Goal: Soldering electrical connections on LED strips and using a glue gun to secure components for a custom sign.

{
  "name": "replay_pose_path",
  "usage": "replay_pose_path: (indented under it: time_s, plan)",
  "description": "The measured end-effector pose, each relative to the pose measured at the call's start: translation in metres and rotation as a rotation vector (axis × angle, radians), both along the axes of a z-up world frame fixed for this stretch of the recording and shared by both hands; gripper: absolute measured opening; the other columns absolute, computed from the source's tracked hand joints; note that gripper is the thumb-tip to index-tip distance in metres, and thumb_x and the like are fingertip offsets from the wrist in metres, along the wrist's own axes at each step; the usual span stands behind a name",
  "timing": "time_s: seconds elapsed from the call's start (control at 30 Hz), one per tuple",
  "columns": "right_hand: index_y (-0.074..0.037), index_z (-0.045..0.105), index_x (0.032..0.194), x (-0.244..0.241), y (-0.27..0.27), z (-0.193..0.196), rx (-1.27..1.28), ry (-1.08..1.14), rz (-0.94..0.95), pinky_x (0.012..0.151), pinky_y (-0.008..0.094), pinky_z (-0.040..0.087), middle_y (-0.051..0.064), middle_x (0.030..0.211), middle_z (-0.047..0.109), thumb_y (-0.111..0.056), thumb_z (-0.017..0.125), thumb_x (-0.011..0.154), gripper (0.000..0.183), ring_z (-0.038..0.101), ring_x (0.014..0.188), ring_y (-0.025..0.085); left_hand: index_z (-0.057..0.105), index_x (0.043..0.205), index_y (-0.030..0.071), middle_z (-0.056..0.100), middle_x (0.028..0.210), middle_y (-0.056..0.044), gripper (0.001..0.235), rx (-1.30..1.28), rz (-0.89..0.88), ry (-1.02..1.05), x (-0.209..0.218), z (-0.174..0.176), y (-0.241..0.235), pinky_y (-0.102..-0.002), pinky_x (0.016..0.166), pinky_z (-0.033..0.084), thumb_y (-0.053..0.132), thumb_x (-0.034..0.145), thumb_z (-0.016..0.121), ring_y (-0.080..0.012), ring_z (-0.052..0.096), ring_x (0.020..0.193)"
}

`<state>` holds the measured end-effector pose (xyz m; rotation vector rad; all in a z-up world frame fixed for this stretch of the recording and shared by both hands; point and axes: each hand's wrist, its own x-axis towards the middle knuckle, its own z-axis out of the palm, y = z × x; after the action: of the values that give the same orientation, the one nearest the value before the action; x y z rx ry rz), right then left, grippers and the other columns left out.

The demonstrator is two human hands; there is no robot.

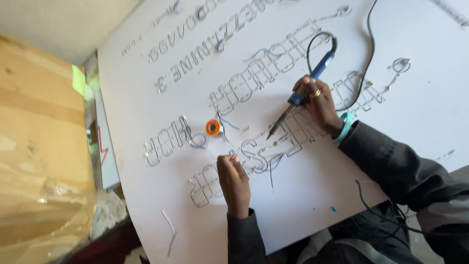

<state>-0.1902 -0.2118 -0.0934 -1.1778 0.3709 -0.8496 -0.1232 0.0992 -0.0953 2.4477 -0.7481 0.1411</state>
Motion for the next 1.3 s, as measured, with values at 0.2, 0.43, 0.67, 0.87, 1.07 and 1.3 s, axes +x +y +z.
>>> replay_pose_path:
  time_s: [0.2,0.43,0.67,0.87,1.07,1.3]
  plan:
    - [-0.003,0.075,0.108,0.001,0.0,0.005,0.046,0.004,0.036,0.063,0.03,0.042,0.006,0.074,0.051,-0.056,0.06,0.116,0.055,0.052,0.068,0.018,0.058,0.133,0.005,0.076,0.116,-0.018,0.025,-0.034,-0.301,0.192,0.016,-0.002,-0.021,-0.048,0.088,0.07,0.021,0.121,0.042,-0.0371,0.082,0.108]
    - [-0.005,0.073,0.11,0.002,-0.009,-0.015,0.046,-0.045,-0.002,0.065,0.026,0.043,0.003,0.079,0.051,-0.058,0.058,0.118,0.056,0.051,0.072,0.013,0.062,0.116,0.018,0.082,0.081,-0.003,0.007,0.052,-0.393,-0.09,0.028,-0.017,-0.033,-0.037,0.066,0.065,0.015,0.11,0.062,-0.0239,0.083,0.075]
    - [-0.006,0.072,0.11,0.004,-0.011,-0.022,0.015,-0.046,0.01,0.064,0.029,0.045,0.005,0.083,0.049,-0.061,0.057,0.118,0.058,0.049,0.073,0.016,0.05,0.136,0.011,0.083,0.09,-0.016,0.04,-0.061,-0.412,0.054,0.014,0.007,-0.029,-0.051,0.075,0.066,0.011,0.097,0.058,-0.038,0.084,0.085]
    - [-0.004,0.071,0.11,0.002,-0.009,-0.02,-0.036,-0.035,0.033,0.064,0.031,0.046,0.007,0.082,0.048,-0.061,0.055,0.119,0.059,0.052,0.072,0.018,0.049,0.136,0.01,0.085,0.104,-0.023,0.046,-0.099,-0.388,0.116,0.006,0.012,-0.029,-0.057,0.081,0.063,0.021,0.091,0.047,-0.0448,0.083,0.091]
    - [-0.004,0.07,0.111,0.002,-0.011,-0.021,-0.065,-0.044,0.058,0.064,0.031,0.046,0.004,0.08,0.043,-0.059,0.054,0.12,0.058,0.052,0.071,0.018,0.05,0.134,0.012,0.086,0.099,-0.014,0.021,-0.153,-0.231,0.04,-0.007,0.001,-0.013,-0.05,0.081,0.065,0.013,0.115,0.04,-0.0383,0.083,0.091]
    - [0.0,0.073,0.114,0.002,-0.004,-0.019,-0.13,-0.048,0.171,0.068,0.032,0.048,0.011,0.081,0.055,-0.054,0.054,0.121,0.058,0.06,0.071,0.022,0.049,0.131,0.01,0.081,0.097,-0.012,0.014,-0.289,-0.097,0.18,-0.038,-0.016,-0.026,-0.047,0.071,0.065,0.008,0.118,0.043,-0.0344,0.08,0.085]
